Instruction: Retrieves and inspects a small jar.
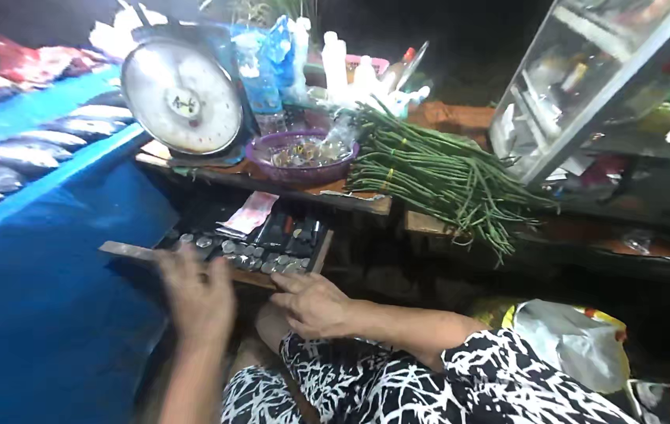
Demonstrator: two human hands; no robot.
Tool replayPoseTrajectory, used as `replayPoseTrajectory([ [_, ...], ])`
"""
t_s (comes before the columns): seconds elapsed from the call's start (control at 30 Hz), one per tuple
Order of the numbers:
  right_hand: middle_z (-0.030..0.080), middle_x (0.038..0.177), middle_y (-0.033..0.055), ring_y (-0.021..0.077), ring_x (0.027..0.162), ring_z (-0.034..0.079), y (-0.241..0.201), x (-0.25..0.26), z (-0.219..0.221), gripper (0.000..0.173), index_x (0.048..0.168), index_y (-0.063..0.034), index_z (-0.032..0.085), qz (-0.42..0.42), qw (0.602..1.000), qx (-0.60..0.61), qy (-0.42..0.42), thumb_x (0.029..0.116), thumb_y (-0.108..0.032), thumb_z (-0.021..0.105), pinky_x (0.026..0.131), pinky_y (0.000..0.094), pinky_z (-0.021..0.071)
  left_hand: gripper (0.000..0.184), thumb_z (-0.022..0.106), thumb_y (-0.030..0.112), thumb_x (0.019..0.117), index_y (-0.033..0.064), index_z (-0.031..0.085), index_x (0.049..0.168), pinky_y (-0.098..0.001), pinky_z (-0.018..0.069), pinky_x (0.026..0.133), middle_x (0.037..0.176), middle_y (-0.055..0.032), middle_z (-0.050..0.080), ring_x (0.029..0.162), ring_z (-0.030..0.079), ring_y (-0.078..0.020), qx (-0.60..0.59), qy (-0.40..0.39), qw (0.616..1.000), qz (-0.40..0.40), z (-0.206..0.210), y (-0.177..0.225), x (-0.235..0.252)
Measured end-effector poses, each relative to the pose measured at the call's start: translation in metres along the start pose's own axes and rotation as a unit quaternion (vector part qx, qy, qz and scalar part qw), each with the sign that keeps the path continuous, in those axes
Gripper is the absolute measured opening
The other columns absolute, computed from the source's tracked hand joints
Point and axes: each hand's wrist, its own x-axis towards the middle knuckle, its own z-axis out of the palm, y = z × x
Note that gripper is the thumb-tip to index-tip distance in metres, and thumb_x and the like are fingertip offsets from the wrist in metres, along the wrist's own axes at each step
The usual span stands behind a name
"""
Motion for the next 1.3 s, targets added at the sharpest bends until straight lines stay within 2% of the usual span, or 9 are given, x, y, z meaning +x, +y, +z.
replayPoseTrajectory([
  [0.1, 0.052, 0.153, 0.0152, 0.0336, 0.148, 0.041, 0.004, -0.053, -0.019, 0.031, 0.129, -0.0025, 0.069, -0.013, 0.999, 0.051, -0.001, 0.1016, -0.012, 0.057, 0.121, 0.0507, 0.0334, 0.071, 0.057, 0.034, 0.1031, -0.0033, 0.032, 0.158, -0.0772, 0.0113, 0.116, 0.166, -0.0363, 0.007, 0.152, 0.006, -0.0592, 0.036, -0.058, 0.998, 0.011, 0.058, 0.017, -0.011],
  [0.17, 0.066, 0.136, 0.0165, 0.0320, 0.135, 0.056, 0.011, -0.091, -0.040, 0.028, 0.124, 0.0003, 0.071, -0.035, 0.996, 0.071, 0.032, 0.1014, -0.009, 0.058, 0.118, 0.0489, 0.0390, 0.072, 0.062, 0.033, 0.0998, -0.0006, 0.036, 0.157, -0.0814, 0.0089, 0.113, 0.166, -0.0355, 0.009, 0.151, 0.005, -0.0606, 0.073, -0.049, 0.996, 0.012, 0.071, 0.014, -0.012],
  [0.47, 0.074, 0.102, 0.0116, 0.0188, 0.089, 0.071, 0.063, -0.227, -0.167, 0.025, 0.117, -0.0006, 0.072, 0.104, 0.921, -0.013, 0.375, 0.0987, -0.007, 0.057, 0.085, 0.0388, 0.0600, 0.064, 0.062, 0.010, 0.0962, -0.0015, 0.040, 0.155, -0.0717, 0.0149, 0.119, 0.166, -0.0351, 0.009, 0.151, 0.005, -0.0603, 0.113, -0.087, 0.990, -0.021, 0.068, 0.026, -0.007],
  [0.57, 0.074, 0.105, 0.0139, 0.0231, 0.097, 0.071, 0.086, -0.250, -0.199, 0.027, 0.120, 0.0017, 0.070, 0.098, 0.877, -0.101, 0.459, 0.0975, -0.005, 0.057, 0.091, 0.0416, 0.0583, 0.060, 0.062, 0.011, 0.0972, -0.0019, 0.042, 0.153, -0.0699, 0.0134, 0.120, 0.166, -0.0347, 0.010, 0.151, 0.006, -0.0595, 0.131, -0.092, 0.987, -0.020, 0.067, 0.028, -0.007],
  [0.67, 0.066, 0.129, 0.0221, 0.0340, 0.125, 0.062, 0.107, -0.267, -0.243, 0.031, 0.127, 0.0042, 0.066, 0.113, 0.836, -0.209, 0.494, 0.0990, -0.004, 0.055, 0.109, 0.0489, 0.0472, 0.056, 0.059, 0.011, 0.0992, -0.0023, 0.045, 0.151, -0.0675, 0.0119, 0.122, 0.166, -0.0333, 0.012, 0.152, 0.006, -0.0582, 0.143, -0.105, 0.984, -0.029, 0.065, 0.033, -0.008],
  [0.77, 0.066, 0.128, 0.0261, 0.0382, 0.122, 0.064, 0.134, -0.274, -0.283, 0.032, 0.128, 0.0059, 0.065, 0.111, 0.785, -0.284, 0.539, 0.0993, -0.001, 0.052, 0.105, 0.0456, 0.0515, 0.051, 0.057, 0.009, 0.0988, -0.0027, 0.051, 0.147, -0.0680, 0.0113, 0.122, 0.166, -0.0335, 0.014, 0.152, 0.007, -0.0583, 0.139, -0.105, 0.984, -0.024, 0.065, 0.034, -0.009],
  [0.93, 0.061, 0.139, 0.0254, 0.0392, 0.135, 0.055, 0.136, -0.279, -0.323, 0.035, 0.128, 0.0058, 0.065, 0.161, 0.757, -0.276, 0.570, 0.0971, -0.001, 0.049, 0.113, 0.0465, 0.0438, 0.043, 0.055, 0.008, 0.0999, -0.0008, 0.058, 0.141, -0.0666, 0.0113, 0.122, 0.165, -0.0330, 0.018, 0.152, 0.008, -0.0577, 0.144, -0.100, 0.984, -0.029, 0.066, 0.035, -0.011],
  [1.13, 0.062, 0.135, 0.0267, 0.0445, 0.130, 0.057, 0.145, -0.265, -0.355, 0.043, 0.142, -0.0013, 0.056, 0.479, 0.757, -0.258, 0.361, 0.1094, -0.021, 0.036, 0.110, 0.0627, 0.0392, 0.039, 0.052, 0.006, 0.1003, -0.0020, 0.061, 0.138, -0.0663, 0.0100, 0.122, 0.163, -0.0353, 0.023, 0.152, 0.009, -0.0577, 0.152, -0.099, 0.983, -0.022, 0.067, 0.034, -0.011],
  [1.3, 0.067, 0.125, 0.0276, 0.0456, 0.121, 0.062, 0.158, -0.254, -0.365, 0.041, 0.132, -0.0014, 0.064, 0.432, 0.789, -0.178, 0.398, 0.1096, -0.023, 0.037, 0.102, 0.0651, 0.0447, 0.038, 0.051, 0.006, 0.1001, -0.0028, 0.063, 0.135, -0.0668, 0.0118, 0.122, 0.162, -0.0353, 0.025, 0.151, 0.010, -0.0584, 0.139, -0.099, 0.985, -0.020, 0.065, 0.038, -0.014],
])
